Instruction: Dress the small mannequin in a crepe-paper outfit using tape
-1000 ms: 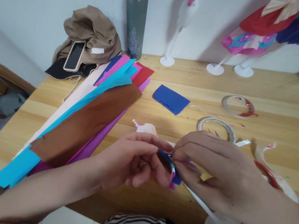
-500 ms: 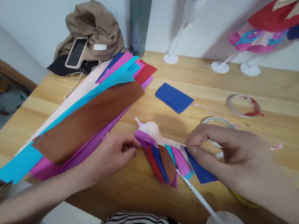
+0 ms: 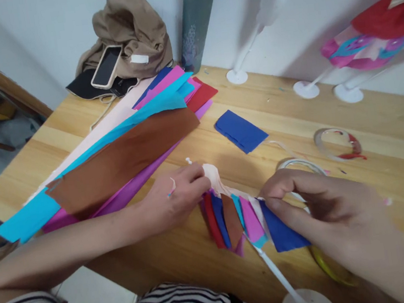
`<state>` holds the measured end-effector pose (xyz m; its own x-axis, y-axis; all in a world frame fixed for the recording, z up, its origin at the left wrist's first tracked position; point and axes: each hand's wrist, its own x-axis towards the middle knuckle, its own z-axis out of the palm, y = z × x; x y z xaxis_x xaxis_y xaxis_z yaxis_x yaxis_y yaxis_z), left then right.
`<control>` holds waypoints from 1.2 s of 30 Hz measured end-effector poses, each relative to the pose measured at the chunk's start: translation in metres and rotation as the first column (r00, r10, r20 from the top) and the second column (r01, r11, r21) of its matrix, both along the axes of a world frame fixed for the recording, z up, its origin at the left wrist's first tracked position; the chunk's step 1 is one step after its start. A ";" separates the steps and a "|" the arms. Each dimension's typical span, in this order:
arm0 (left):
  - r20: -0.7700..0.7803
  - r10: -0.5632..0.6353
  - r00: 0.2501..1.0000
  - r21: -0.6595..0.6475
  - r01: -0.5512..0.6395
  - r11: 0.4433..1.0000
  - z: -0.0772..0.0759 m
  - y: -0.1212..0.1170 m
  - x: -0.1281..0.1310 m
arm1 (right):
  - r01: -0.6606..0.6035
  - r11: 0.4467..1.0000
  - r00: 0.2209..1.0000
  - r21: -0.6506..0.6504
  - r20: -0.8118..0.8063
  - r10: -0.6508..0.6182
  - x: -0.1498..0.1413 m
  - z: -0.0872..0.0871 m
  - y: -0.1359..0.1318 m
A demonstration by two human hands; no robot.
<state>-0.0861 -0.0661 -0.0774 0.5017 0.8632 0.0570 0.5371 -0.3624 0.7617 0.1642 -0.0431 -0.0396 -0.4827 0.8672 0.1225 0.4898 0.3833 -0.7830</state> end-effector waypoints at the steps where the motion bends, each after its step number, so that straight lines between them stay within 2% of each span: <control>1: -0.076 -0.032 0.997 0.076 0.038 0.996 -0.002 0.001 0.000 | -0.001 1.000 1.000 0.000 -0.003 0.001 0.000 0.000 -0.001; 3: -0.181 -0.059 0.982 0.199 0.095 0.975 -0.004 0.004 -0.001 | -0.031 1.000 0.999 0.002 0.015 0.031 0.001 0.001 -0.003; 5: -0.183 -0.064 0.981 0.233 0.106 0.967 -0.003 0.007 -0.002 | -0.060 0.998 0.997 0.019 0.039 0.060 0.002 0.001 -0.006; 11: -0.192 -0.099 0.976 0.144 0.128 0.981 0.010 0.013 0.002 | -0.136 0.989 0.991 0.063 0.010 0.136 -0.002 0.009 -0.014; 14: -0.223 -0.127 0.966 0.161 0.165 0.973 0.012 0.016 0.003 | -0.157 0.986 0.987 0.061 -0.008 0.158 -0.006 0.010 -0.017; 18: -0.159 -0.212 0.964 0.259 0.248 0.934 0.007 0.022 0.000 | -0.190 0.982 0.982 0.025 0.018 0.189 -0.007 0.010 -0.019; 23: -0.203 -0.309 0.929 0.225 0.351 0.909 -0.002 0.031 -0.001 | -0.209 0.978 0.977 0.011 0.045 0.209 -0.004 0.013 -0.018; 29: -0.268 -0.309 0.913 0.162 0.358 0.919 -0.002 0.037 0.002 | -0.259 0.966 0.966 0.010 -0.005 0.259 -0.002 0.011 -0.021; 36: -0.192 -0.308 0.932 0.166 0.341 0.925 -0.001 0.038 0.002 | -0.347 0.934 0.935 0.085 -0.052 0.351 -0.006 0.012 -0.028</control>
<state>-0.0841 -0.0284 -0.0789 0.7686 0.6315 0.1025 0.4731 -0.6688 0.5735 0.1582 -0.0708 -0.0281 -0.7422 0.6328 0.2208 0.2638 0.5787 -0.7717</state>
